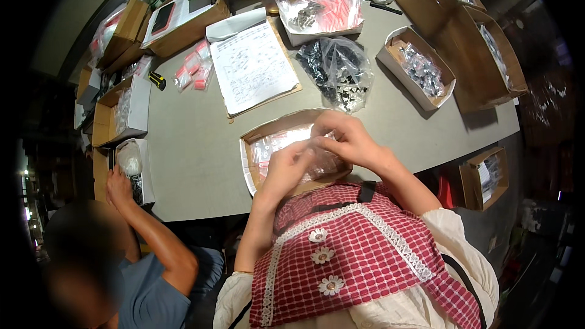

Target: The person picks up small black circular parts from a container by hand and places them into individual plastic bags on a workbench.

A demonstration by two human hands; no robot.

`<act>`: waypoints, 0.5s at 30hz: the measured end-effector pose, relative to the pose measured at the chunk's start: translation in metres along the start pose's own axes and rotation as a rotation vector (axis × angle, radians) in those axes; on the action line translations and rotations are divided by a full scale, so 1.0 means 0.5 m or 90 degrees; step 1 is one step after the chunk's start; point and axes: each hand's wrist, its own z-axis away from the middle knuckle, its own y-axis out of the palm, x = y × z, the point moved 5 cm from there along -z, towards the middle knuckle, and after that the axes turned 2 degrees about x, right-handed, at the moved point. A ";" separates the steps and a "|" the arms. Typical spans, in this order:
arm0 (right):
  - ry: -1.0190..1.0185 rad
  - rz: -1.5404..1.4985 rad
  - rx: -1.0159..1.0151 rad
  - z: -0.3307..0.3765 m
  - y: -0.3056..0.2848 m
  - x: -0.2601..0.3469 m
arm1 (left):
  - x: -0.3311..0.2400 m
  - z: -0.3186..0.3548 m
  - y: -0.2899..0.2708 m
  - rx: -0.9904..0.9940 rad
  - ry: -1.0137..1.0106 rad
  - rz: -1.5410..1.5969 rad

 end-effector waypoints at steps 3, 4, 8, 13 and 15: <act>0.133 -0.049 0.020 0.014 0.007 -0.010 | -0.014 0.008 -0.009 -0.140 0.025 0.098; 0.169 -0.065 0.048 0.021 0.011 -0.020 | -0.032 0.011 -0.013 -0.160 0.031 0.040; 0.211 -0.040 0.107 0.038 0.019 -0.035 | -0.060 0.019 -0.006 -0.169 0.080 -0.128; 0.239 -0.036 0.116 0.044 0.016 -0.037 | -0.071 0.024 -0.004 -0.277 0.195 -0.309; 0.236 -0.052 0.096 0.049 0.018 -0.047 | -0.078 0.025 -0.002 -0.322 0.249 -0.381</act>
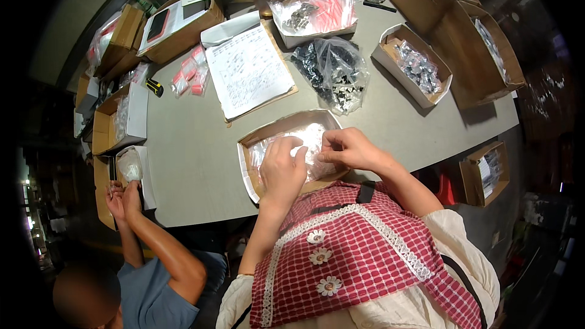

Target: The person picks up small black circular parts from a container by hand and places them into individual plastic bags on a workbench.

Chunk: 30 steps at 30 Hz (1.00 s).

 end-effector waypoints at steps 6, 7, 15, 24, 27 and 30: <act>-0.014 -0.237 0.060 -0.002 0.025 -0.039 | -0.015 -0.002 0.017 0.251 -0.174 0.243; -0.002 -0.280 0.080 0.001 0.027 -0.031 | 0.000 0.004 0.025 0.270 -0.202 0.273; 0.047 -0.334 0.113 0.016 0.021 -0.021 | 0.000 0.016 0.037 0.357 -0.298 0.439; 0.049 -0.357 0.155 0.015 0.022 -0.025 | 0.007 0.026 0.043 0.392 -0.330 0.518; 0.086 -0.398 0.122 0.020 0.020 -0.012 | 0.007 0.030 0.048 0.363 -0.350 0.579; 0.056 -0.369 0.062 0.018 0.020 -0.012 | -0.004 0.029 0.044 0.310 -0.351 0.560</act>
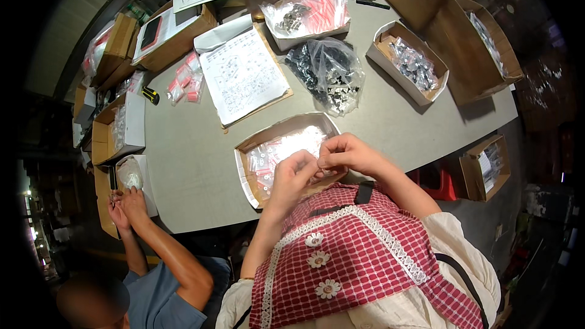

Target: The person picks up small black circular parts from a container by hand and places them into individual plastic bags on a workbench.

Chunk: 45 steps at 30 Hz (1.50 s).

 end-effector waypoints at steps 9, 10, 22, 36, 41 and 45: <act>-0.221 0.288 -0.315 0.009 -0.016 0.022 | -0.081 0.018 0.022 -0.256 0.400 -0.539; -0.201 0.233 -0.300 0.006 -0.023 0.011 | -0.104 0.018 0.033 -0.266 0.448 -0.545; -0.098 -0.044 -0.209 -0.003 -0.006 -0.008 | -0.067 0.009 0.021 -0.189 0.470 -0.504; -0.147 0.065 -0.269 -0.003 -0.021 -0.006 | -0.055 0.010 0.013 -0.241 0.487 -0.505; -0.200 0.409 -0.472 -0.010 -0.157 0.019 | -0.055 0.013 0.002 -0.270 0.487 -0.515; -0.165 0.688 -0.440 -0.056 -0.209 0.007 | -0.053 0.010 0.011 -0.246 0.496 -0.532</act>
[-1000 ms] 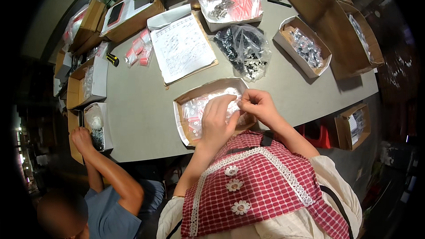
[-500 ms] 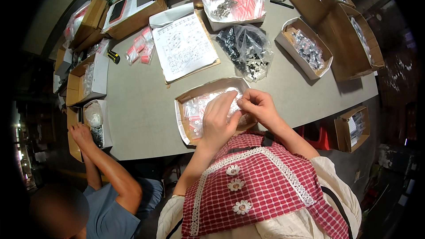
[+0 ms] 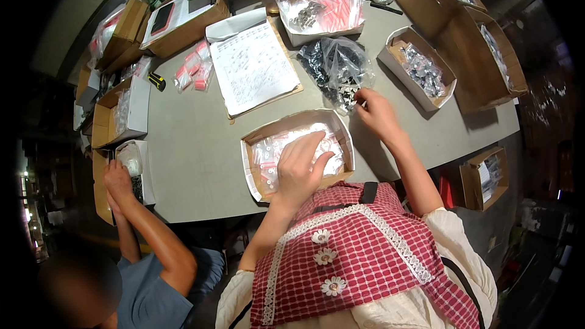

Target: The person picks up small black circular parts from a container by hand and places them into individual plastic bags on a workbench.

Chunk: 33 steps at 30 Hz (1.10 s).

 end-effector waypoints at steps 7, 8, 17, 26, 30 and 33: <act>-0.078 0.180 0.063 -0.006 0.066 0.008 | -0.001 0.000 0.001 0.016 -0.005 0.008; -0.080 0.183 0.070 -0.004 0.069 0.004 | -0.001 0.002 0.001 0.021 -0.006 0.007; 0.252 -0.445 0.135 -0.004 0.042 -0.110 | 0.000 0.006 0.001 -0.002 -0.021 0.026; 0.302 -0.964 0.351 0.090 -0.005 0.065 | -0.010 -0.007 0.017 0.029 -0.029 0.085; 0.291 -0.840 0.394 0.103 -0.010 0.123 | -0.010 -0.005 0.016 0.027 -0.032 0.089; 0.258 -0.761 0.397 0.099 -0.015 0.138 | -0.008 -0.001 0.012 0.028 -0.044 0.087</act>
